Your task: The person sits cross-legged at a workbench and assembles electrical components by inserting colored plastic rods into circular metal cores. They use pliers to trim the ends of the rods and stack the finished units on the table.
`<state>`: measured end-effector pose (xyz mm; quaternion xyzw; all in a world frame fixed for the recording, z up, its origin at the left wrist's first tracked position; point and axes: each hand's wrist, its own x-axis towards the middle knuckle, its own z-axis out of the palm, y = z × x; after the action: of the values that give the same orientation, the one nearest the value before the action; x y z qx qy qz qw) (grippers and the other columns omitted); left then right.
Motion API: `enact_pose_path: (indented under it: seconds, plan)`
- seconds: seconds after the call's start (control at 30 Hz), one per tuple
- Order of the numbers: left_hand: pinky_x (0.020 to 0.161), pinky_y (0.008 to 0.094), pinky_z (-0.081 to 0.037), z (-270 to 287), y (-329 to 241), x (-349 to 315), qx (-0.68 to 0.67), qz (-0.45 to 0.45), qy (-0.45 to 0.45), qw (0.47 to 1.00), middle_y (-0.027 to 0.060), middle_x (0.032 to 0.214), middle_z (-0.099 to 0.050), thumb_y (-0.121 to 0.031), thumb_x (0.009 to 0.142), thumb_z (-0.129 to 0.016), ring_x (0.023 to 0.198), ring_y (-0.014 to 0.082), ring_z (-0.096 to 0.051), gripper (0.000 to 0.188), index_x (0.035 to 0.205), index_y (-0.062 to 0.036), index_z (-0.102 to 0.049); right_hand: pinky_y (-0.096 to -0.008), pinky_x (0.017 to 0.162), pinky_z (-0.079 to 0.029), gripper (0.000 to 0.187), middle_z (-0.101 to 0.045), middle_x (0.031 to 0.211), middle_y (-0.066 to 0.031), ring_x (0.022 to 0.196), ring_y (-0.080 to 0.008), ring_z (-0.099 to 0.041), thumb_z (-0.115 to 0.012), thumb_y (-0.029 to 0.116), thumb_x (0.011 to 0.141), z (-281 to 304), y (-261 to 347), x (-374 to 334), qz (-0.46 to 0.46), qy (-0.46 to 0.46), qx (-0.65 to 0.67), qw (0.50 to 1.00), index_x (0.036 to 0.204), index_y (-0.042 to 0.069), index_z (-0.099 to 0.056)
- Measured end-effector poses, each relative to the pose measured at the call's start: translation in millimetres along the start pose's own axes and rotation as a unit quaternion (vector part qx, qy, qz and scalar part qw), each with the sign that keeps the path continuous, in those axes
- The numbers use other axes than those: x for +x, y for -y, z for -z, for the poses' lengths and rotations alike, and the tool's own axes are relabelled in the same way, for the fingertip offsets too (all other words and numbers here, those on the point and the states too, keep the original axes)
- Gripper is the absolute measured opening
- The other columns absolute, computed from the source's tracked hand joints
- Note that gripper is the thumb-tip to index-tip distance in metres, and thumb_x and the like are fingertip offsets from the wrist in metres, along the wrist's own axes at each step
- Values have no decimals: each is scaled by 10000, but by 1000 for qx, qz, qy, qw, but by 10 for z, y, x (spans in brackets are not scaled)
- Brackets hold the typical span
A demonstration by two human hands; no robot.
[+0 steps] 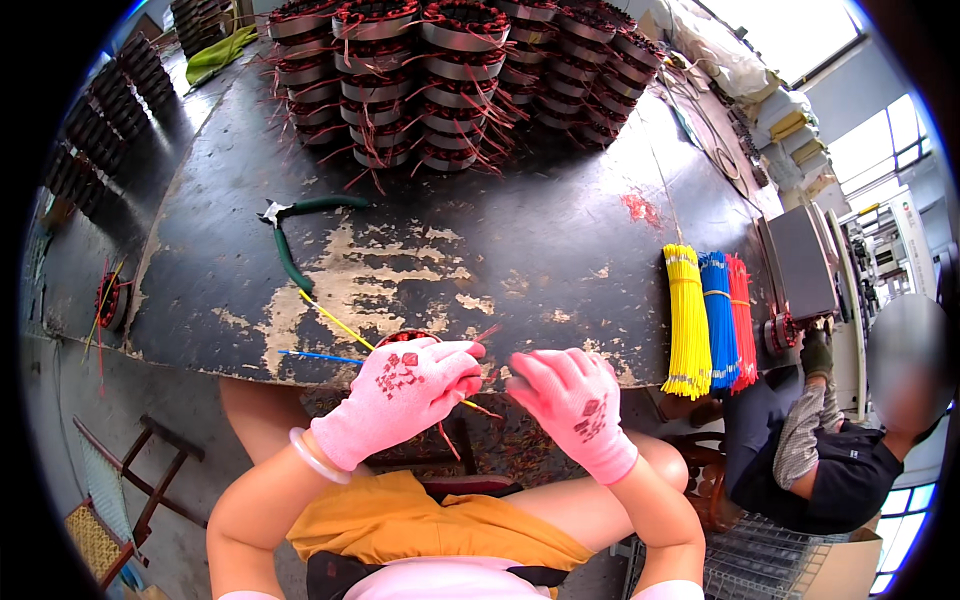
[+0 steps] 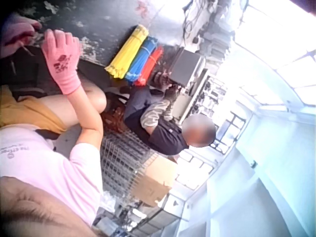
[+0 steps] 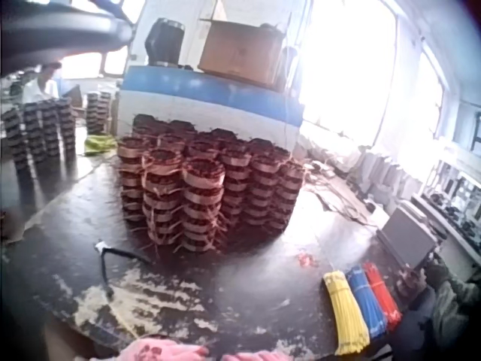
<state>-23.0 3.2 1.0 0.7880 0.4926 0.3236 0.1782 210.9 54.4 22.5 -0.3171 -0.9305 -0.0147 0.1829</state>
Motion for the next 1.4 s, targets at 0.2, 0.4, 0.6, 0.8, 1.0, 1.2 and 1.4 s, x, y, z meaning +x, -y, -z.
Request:
enact_pose_path:
  seconds: [0.2, 0.4, 0.6, 0.8, 1.0, 1.2, 1.4]
  plan:
    - [795, 367, -566, 19, -22, 9, 6, 17, 11, 1000, 32, 1184, -732, -151, 875, -691, 922, 253, -717, 112, 976, -104, -705, -318, 671, -498, 349, -655, 1010, 6, 788, -163, -636, -768, 233, 786, -178, 18, 86, 81, -55, 20, 995, 1104, 133, -662]
    - [783, 367, -564, 33, -30, 29, 17, 8, 28, 999, 25, 1188, -731, -152, 876, -702, 899, 250, -715, 123, 990, -106, -701, -270, 641, -475, 164, -660, 876, -55, 736, -87, -573, -620, 195, 982, -149, 125, 92, -369, 216, 575, 698, 1027, 42, -654]
    - [776, 360, -563, 10, -31, 8, 2, 6, 11, 1000, 27, 1178, -733, -150, 866, -710, 878, 244, -711, 119, 974, -104, -695, -317, 664, -490, 137, -662, 923, -53, 771, -193, -643, -646, 189, 949, -82, -93, 46, -108, 141, 297, 938, 1054, 102, -656]
    - [786, 360, -563, -17, -6, 2, 4, 11, 8, 1000, 20, 1175, -733, -135, 869, -697, 900, 243, -716, 123, 988, -110, -701, -358, 716, -482, 179, -539, 803, 11, 782, -186, -591, -703, 296, 849, -56, -48, 213, 139, 61, -28, 988, 876, 159, -591]
    - [806, 362, -564, 19, -18, 16, -7, 17, 24, 1000, 24, 1175, -733, -140, 874, -693, 921, 245, -717, 122, 992, -111, -707, -292, 619, -472, 158, -663, 867, -5, 764, -147, -629, -659, 263, 947, -168, -68, 169, -193, 253, 509, 800, 946, 106, -681]
    - [805, 373, -560, -13, -13, -22, 2, -2, 7, 1000, 24, 1163, -734, -150, 877, -687, 903, 249, -714, 118, 988, -109, -699, -216, 598, -461, 324, -704, 907, -19, 722, -61, -607, -576, 324, 1034, -72, 48, 88, -376, 228, 625, 645, 1022, 23, -696]
    - [854, 378, -552, 0, -52, 11, 15, 17, 48, 999, 53, 1143, -729, -148, 906, -657, 955, 283, -700, 131, 1024, -95, -681, -254, 603, -472, 339, -705, 819, -21, 694, -89, -613, -591, 325, 1021, -142, 15, 13, -363, 95, 530, 760, 983, 12, -717]
